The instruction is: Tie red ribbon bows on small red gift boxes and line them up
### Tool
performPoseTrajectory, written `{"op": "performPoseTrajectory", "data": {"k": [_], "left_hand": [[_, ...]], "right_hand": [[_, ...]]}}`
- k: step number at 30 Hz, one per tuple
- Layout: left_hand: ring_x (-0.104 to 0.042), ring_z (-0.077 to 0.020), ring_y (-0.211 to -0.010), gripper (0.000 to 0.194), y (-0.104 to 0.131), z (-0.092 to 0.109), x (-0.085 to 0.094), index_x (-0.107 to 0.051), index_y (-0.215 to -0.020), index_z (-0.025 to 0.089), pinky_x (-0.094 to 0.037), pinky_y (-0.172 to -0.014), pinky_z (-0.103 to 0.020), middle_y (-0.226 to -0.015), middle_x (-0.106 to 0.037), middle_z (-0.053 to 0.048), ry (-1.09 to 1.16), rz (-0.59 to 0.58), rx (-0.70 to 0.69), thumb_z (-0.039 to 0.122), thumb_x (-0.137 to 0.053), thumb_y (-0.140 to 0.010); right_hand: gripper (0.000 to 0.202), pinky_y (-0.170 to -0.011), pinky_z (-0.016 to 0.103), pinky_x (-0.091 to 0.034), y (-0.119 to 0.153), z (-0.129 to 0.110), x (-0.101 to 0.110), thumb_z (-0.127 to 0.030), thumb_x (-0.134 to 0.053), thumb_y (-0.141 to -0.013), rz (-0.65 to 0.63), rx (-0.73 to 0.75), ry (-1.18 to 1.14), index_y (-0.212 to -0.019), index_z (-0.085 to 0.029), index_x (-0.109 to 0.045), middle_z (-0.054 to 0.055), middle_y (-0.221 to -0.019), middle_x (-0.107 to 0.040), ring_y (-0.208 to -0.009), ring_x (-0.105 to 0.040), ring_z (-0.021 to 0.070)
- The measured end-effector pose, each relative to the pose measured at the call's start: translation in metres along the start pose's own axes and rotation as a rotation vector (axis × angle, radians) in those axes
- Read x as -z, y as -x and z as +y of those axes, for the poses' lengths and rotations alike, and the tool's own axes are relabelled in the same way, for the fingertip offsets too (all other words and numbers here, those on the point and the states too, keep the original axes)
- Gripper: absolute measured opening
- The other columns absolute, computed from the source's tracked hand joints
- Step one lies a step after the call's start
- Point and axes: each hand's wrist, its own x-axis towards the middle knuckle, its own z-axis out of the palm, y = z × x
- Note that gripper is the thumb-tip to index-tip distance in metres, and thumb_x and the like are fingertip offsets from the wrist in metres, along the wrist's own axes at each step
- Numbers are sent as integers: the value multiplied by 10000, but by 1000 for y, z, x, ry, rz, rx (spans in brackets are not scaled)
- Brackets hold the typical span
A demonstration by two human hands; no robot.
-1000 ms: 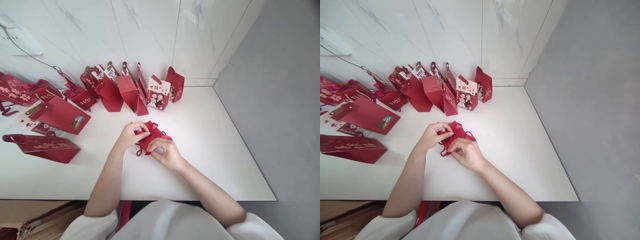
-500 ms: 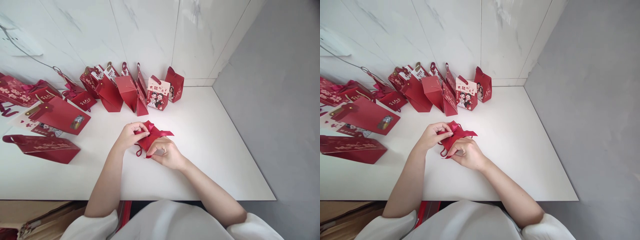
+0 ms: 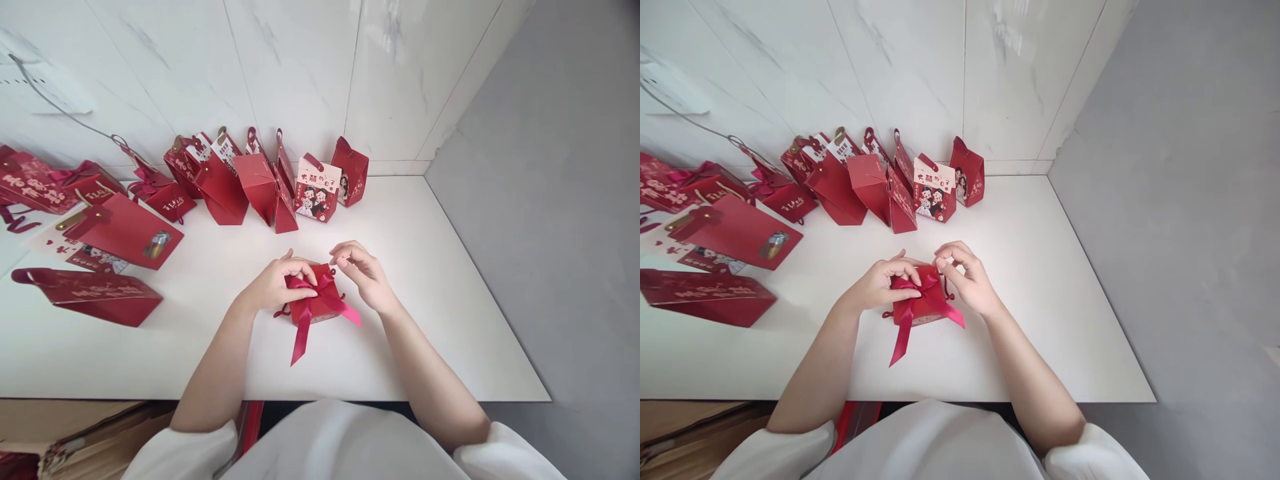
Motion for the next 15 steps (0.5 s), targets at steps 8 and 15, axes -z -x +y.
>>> {"op": "performPoseTrajectory", "data": {"k": [8, 15], "left_hand": [[-647, -268, -1143, 196, 5, -1, 6, -637, -982, 227, -390, -1099, -465, -628, -620, 4, 209, 68, 33, 385, -650, -868], [-658, -142, -727, 182, 3, 0, 4, -691, -917, 229, -94, -1238, -527, -688, -653, 37, 24, 159, 9, 392, -611, -894]], "right_hand": [[313, -1181, 398, -286, -4, 6, 0, -488, -472, -993, -251, -165, -110, -1048, -286, -704, 40, -1443, -484, -1453, -325, 222], [394, -1101, 409, -377, -3, 13, -10, -517, -549, -949, -283, -206, -174, -715, -208, -622, 58, -1398, -516, -1364, -447, 245]]}}
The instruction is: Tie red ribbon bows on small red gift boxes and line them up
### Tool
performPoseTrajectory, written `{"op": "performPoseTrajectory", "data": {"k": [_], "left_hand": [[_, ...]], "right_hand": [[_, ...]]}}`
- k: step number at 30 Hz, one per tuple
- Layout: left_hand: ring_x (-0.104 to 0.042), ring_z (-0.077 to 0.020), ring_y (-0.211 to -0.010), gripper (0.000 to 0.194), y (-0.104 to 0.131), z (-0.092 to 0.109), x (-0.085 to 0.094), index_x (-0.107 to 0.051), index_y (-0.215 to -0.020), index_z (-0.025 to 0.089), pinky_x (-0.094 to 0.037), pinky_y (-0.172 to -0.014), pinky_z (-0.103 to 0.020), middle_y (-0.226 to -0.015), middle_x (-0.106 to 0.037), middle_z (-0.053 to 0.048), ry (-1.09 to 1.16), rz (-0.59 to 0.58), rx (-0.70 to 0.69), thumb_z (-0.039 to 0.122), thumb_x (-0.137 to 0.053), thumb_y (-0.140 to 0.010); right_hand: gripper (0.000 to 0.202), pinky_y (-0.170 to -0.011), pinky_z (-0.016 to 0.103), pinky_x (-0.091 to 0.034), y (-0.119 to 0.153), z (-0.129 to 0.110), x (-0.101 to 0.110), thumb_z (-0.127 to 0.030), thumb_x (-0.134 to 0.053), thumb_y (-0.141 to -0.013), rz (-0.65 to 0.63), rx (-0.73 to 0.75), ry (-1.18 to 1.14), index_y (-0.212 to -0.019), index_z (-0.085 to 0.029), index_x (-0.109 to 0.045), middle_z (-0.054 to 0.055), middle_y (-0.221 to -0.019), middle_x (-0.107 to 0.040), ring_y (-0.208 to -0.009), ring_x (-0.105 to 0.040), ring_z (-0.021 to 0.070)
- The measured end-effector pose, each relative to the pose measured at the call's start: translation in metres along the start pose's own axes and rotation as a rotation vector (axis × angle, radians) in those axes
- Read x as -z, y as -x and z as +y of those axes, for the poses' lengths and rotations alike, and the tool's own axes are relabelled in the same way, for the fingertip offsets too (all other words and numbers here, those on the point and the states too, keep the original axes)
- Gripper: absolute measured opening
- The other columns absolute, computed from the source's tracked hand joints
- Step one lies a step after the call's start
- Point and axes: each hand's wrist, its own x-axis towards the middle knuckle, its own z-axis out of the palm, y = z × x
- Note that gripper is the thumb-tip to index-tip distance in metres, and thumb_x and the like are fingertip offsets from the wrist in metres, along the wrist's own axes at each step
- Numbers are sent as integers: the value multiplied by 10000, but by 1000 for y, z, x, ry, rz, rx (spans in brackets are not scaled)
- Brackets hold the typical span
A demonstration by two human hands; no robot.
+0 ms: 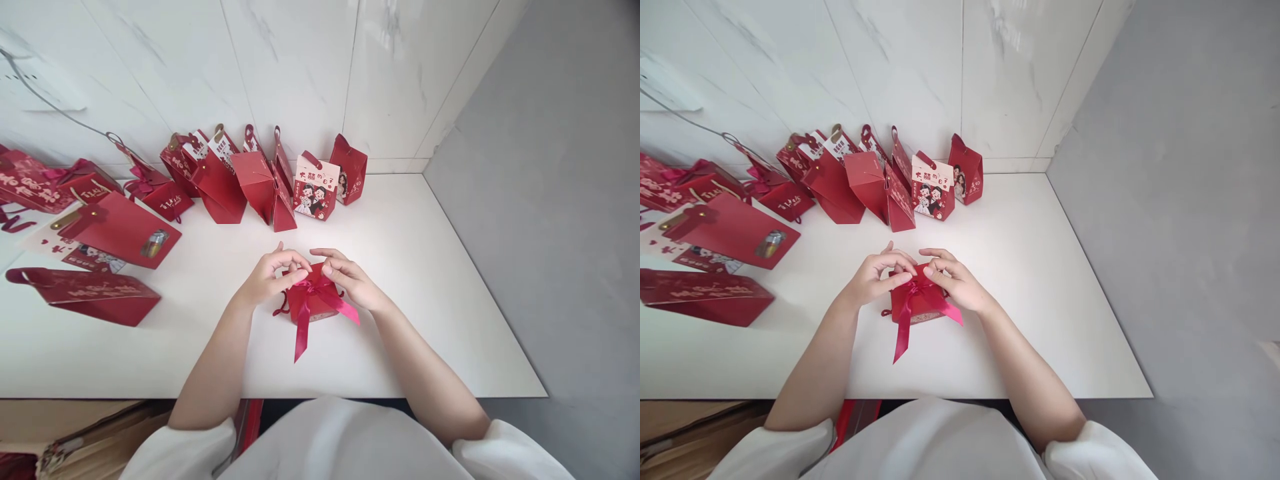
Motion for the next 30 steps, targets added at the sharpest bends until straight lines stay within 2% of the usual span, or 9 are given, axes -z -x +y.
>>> {"op": "performPoseTrajectory", "data": {"k": [3, 6, 11, 16, 22, 26, 30], "left_hand": [[-659, -201, -1004, 160, -1, 5, -4, -721, -815, 228, 23, -1236, -562, -908, -719, -10, -128, 12, 4, 381, -680, -843], [-611, -228, -1145, 137, -2, 9, -8, -730, -790, 250, 96, -1219, -589, -906, -730, -3, -202, -22, 6, 384, -717, -813], [-611, -215, -1128, 137, -1, 17, -13, -689, -778, 245, 129, -1206, -608, -898, -708, 10, -277, -75, 11, 375, -705, -818], [-603, -202, -1094, 123, 0, 21, -16, -600, -758, 218, 110, -1204, -632, -881, -675, 6, -323, -118, 0, 303, -652, -831], [-583, -203, -1121, 119, -3, 15, -15, -577, -739, 226, 53, -1229, -598, -817, -666, 17, -313, -157, -45, 269, -649, -825], [-575, -199, -1133, 120, -5, 12, -13, -579, -747, 234, 1, -1243, -571, -777, -663, 28, -308, -192, -65, 279, -645, -837], [-567, -198, -1150, 109, -4, 13, -11, -594, -758, 234, 50, -1230, -593, -839, -680, 31, -308, -206, -51, 284, -641, -842]], "right_hand": [[351, -1026, 416, -433, 1, 0, 2, -486, -596, -928, -12, -17, -27, -720, -205, -621, 50, -1437, -494, -1307, -500, 261], [327, -1038, 411, -425, 0, 1, 2, -447, -611, -928, -6, -21, -78, -708, -205, -609, 42, -1431, -510, -1323, -492, 256], [309, -1131, 417, -343, -4, 9, -2, -419, -606, -936, 35, -23, -158, -707, -212, -612, 44, -1365, -565, -1349, -480, 240], [357, -1113, 417, -387, -6, 13, -2, -452, -597, -935, 9, 22, -186, -677, -207, -584, 43, -1392, -559, -1307, -525, 242], [409, -1091, 472, -417, -5, 14, 4, -528, -578, -925, -33, 21, -109, -666, -215, -535, 32, -1396, -560, -1276, -539, 267], [402, -1088, 446, -417, -7, 19, 7, -511, -588, -925, -54, 56, -102, -665, -208, -539, 39, -1357, -564, -1226, -564, 243], [391, -1116, 405, -374, -10, 23, 7, -464, -599, -933, -49, 116, -95, -646, -203, -546, 47, -1298, -587, -1258, -545, 223]]}}
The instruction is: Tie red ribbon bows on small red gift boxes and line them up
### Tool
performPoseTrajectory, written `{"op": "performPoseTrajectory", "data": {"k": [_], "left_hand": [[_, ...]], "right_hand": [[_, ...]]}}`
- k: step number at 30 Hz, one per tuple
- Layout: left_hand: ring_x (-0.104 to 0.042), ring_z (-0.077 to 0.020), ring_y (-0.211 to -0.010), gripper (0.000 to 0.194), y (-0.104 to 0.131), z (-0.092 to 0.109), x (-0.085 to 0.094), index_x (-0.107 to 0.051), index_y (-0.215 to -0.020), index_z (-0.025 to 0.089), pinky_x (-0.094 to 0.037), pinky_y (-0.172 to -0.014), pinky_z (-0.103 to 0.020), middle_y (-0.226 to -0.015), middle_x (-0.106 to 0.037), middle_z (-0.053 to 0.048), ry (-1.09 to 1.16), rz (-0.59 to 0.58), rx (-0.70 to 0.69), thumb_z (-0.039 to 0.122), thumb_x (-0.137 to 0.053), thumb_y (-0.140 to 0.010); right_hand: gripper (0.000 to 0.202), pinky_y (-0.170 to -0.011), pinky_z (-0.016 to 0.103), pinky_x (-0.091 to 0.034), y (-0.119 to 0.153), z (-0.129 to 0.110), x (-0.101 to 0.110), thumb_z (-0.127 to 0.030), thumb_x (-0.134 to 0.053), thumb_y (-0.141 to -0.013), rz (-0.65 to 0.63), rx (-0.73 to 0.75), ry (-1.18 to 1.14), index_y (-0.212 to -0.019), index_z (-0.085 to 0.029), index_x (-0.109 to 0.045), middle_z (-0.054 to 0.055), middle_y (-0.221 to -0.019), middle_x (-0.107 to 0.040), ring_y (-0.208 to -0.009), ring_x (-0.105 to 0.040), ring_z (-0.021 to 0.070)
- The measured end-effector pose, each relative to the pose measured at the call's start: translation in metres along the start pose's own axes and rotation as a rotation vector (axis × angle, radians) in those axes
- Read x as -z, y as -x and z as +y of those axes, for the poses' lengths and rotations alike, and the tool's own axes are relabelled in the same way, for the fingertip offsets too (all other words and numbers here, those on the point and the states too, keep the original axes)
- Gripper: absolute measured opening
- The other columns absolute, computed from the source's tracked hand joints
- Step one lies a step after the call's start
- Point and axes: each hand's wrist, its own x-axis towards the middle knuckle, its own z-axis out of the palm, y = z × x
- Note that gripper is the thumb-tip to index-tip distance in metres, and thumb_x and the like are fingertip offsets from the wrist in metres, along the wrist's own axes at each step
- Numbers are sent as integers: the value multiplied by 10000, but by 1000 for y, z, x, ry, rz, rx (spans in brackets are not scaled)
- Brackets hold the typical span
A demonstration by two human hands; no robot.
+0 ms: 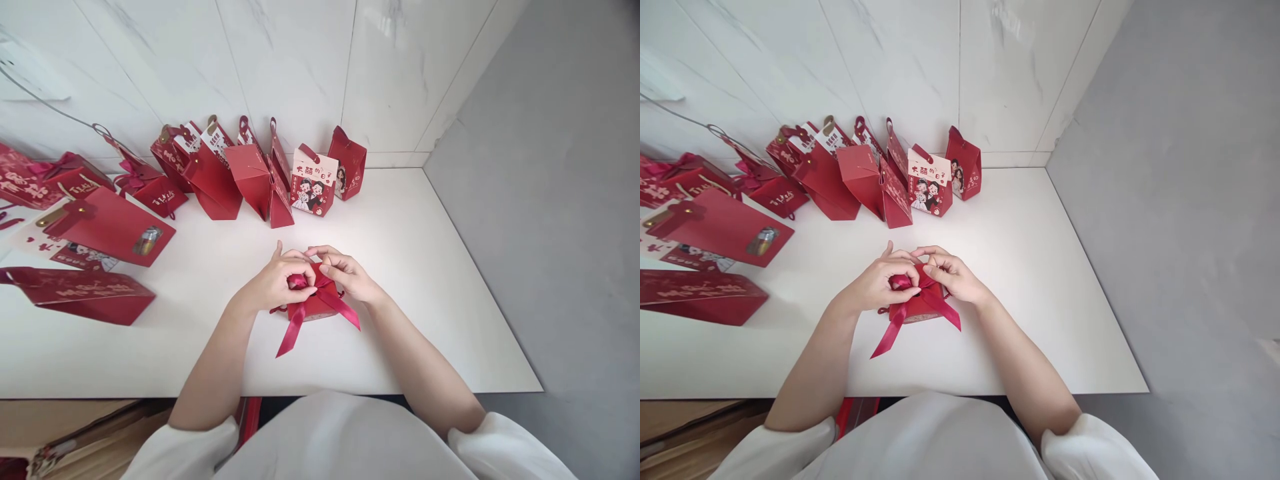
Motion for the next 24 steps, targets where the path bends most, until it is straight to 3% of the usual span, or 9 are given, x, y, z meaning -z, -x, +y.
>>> {"op": "performPoseTrajectory", "data": {"k": [2, 6, 9, 10, 12, 14, 16, 24], "left_hand": [[-569, -203, -1152, 114, 1, 1, 1, -597, -763, 230, 74, -1221, -605, -838, -677, 24, 6, -3, 18, 295, -633, -849], [-594, -214, -1120, 106, 4, 4, 4, -612, -802, 226, 75, -1217, -615, -881, -672, 1, 39, 4, 46, 320, -640, -844], [-599, -216, -1118, 92, 5, 6, 5, -616, -817, 229, 95, -1221, -595, -947, -680, -12, 47, 10, 60, 313, -650, -836], [-602, -215, -1111, 90, 5, 6, 5, -617, -821, 231, 105, -1221, -589, -958, -683, -14, 44, 10, 65, 311, -653, -833], [-609, -212, -1093, 93, 5, 7, 6, -619, -828, 233, 118, -1221, -583, -955, -686, -11, 38, 14, 71, 313, -666, -824], [-613, -209, -1076, 100, 5, 7, 6, -623, -829, 234, 118, -1224, -576, -958, -688, -7, 35, 17, 73, 318, -676, -816], [-617, -205, -1057, 105, 5, 7, 6, -627, -820, 233, 111, -1230, -566, -957, -688, -5, 32, 18, 77, 322, -683, -810], [-613, -202, -1071, 109, 5, 5, 7, -649, -807, 234, 97, -1236, -559, -920, -676, 0, -3, 9, 67, 334, -689, -809]], "right_hand": [[367, -1128, 395, -353, -1, -2, 0, -455, -621, -921, 17, 11, 21, -658, -207, -558, 51, -1281, -606, -1320, -502, 226], [260, -1049, 384, -423, 3, -18, 7, -498, -628, -904, 144, -12, 153, -928, -239, -633, 69, -1300, -613, -1258, -547, 224], [425, -905, 351, -487, 11, -37, 16, -590, -584, -895, 315, -105, 425, -742, -200, -658, 77, -901, -701, -922, -649, 214], [506, -838, 343, -506, 14, -42, 20, -625, -559, -892, 287, -199, 458, -655, -189, -655, 73, -757, -689, -796, -650, 203], [580, -726, 328, -532, 18, -51, 25, -665, -551, -873, 51, -421, 378, -609, -166, -686, 76, -634, -681, -661, -650, 189], [559, -662, 304, -547, 20, -55, 28, -660, -615, -832, -239, -585, 271, -650, -144, -727, 81, -645, -707, -634, -666, 183], [514, -629, 276, -551, 20, -56, 28, -628, -681, -797, -408, -638, 226, -671, -133, -738, 74, -664, -719, -625, -671, 167], [343, -662, 258, -564, 20, -45, 32, -455, -771, -788, -555, -553, 34, -856, -119, -785, 69, -761, -751, -671, -702, 148]]}}
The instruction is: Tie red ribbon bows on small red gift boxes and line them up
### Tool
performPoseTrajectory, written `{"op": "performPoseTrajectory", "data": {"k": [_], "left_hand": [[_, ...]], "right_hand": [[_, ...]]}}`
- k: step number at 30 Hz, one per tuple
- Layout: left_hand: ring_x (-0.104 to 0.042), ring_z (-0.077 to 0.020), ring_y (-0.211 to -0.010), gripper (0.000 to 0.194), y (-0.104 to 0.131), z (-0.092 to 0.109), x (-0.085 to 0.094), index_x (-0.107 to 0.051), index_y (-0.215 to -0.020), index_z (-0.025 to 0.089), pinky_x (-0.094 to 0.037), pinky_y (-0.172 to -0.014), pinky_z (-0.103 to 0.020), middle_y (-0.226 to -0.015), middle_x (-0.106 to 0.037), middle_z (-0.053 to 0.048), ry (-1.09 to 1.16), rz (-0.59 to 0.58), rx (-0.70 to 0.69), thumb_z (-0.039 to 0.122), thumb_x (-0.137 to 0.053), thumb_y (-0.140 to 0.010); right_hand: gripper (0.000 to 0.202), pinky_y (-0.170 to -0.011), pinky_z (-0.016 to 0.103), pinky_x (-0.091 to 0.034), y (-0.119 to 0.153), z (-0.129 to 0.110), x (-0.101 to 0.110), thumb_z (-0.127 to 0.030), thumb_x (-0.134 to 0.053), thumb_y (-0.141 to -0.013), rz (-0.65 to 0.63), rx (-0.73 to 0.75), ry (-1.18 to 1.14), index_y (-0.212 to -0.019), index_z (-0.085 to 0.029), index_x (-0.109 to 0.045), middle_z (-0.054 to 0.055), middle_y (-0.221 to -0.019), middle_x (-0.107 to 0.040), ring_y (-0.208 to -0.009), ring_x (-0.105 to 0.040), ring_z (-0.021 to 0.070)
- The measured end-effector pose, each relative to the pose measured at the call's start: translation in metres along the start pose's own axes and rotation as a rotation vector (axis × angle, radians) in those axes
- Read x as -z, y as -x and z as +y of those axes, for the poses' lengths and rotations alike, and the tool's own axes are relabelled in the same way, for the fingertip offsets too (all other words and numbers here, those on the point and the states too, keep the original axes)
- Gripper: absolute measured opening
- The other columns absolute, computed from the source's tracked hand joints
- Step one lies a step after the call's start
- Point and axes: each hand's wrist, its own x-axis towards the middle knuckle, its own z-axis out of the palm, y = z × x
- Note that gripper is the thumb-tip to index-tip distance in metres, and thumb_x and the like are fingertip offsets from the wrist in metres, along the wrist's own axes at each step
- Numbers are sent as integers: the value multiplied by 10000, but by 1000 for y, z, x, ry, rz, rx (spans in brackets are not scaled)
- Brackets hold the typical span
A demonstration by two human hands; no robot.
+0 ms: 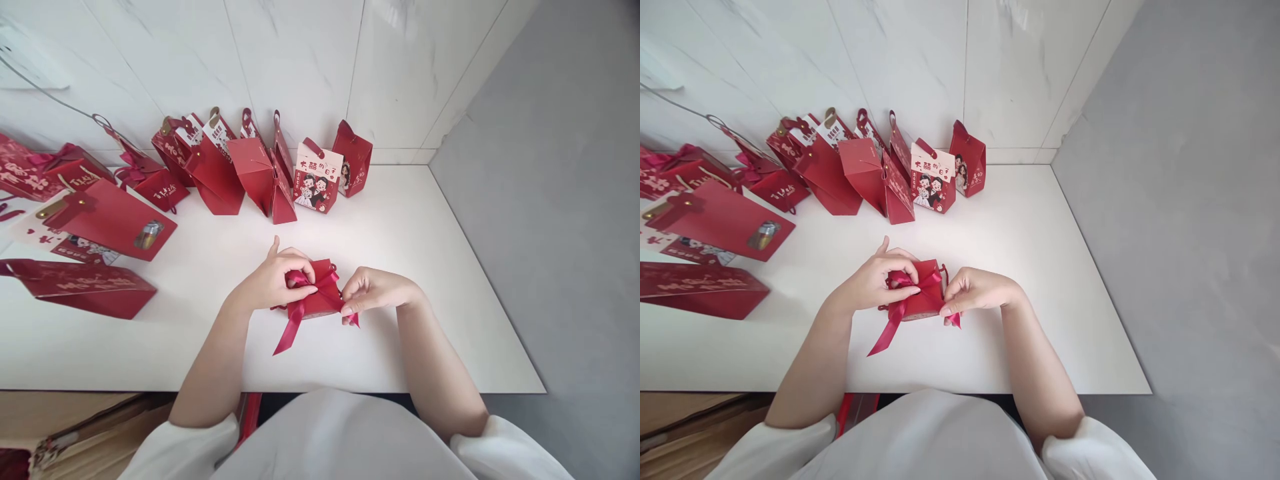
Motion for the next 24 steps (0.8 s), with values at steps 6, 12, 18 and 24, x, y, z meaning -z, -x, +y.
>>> {"op": "performPoseTrajectory", "data": {"k": [6, 12, 18, 24], "left_hand": [[-613, -207, -1085, 117, 0, -3, 0, -653, -779, 235, 72, -1241, -556, -852, -670, 8, 3, 5, -17, 342, -698, -796], [-623, -200, -1053, 120, 0, -3, -1, -656, -781, 234, 51, -1249, -545, -864, -667, 0, 3, 13, -19, 346, -698, -792], [-627, -196, -1032, 128, 0, -3, 0, -650, -787, 232, 52, -1251, -543, -803, -641, 9, 10, 4, -15, 350, -697, -797], [-634, -187, -987, 146, 1, -3, 1, -649, -787, 228, 57, -1249, -549, -853, -659, 3, 15, 4, -15, 367, -693, -797]], "right_hand": [[295, -677, 254, -568, 0, 3, 1, -405, -761, -810, -16, 16, 15, -881, -120, -787, 67, -791, -752, -689, -696, 141], [273, -667, 252, -569, 3, 4, 3, -383, -778, -794, -28, 6, 19, -881, -125, -792, 62, -808, -752, -692, -694, 140], [292, -654, 254, -570, 5, 6, 7, -382, -783, -789, -49, -26, 44, -922, -123, -799, 66, -781, -758, -676, -697, 146], [307, -658, 255, -562, 8, 3, 7, -395, -788, -777, -58, -50, 70, -914, -121, -802, 76, -783, -767, -667, -699, 145]]}}
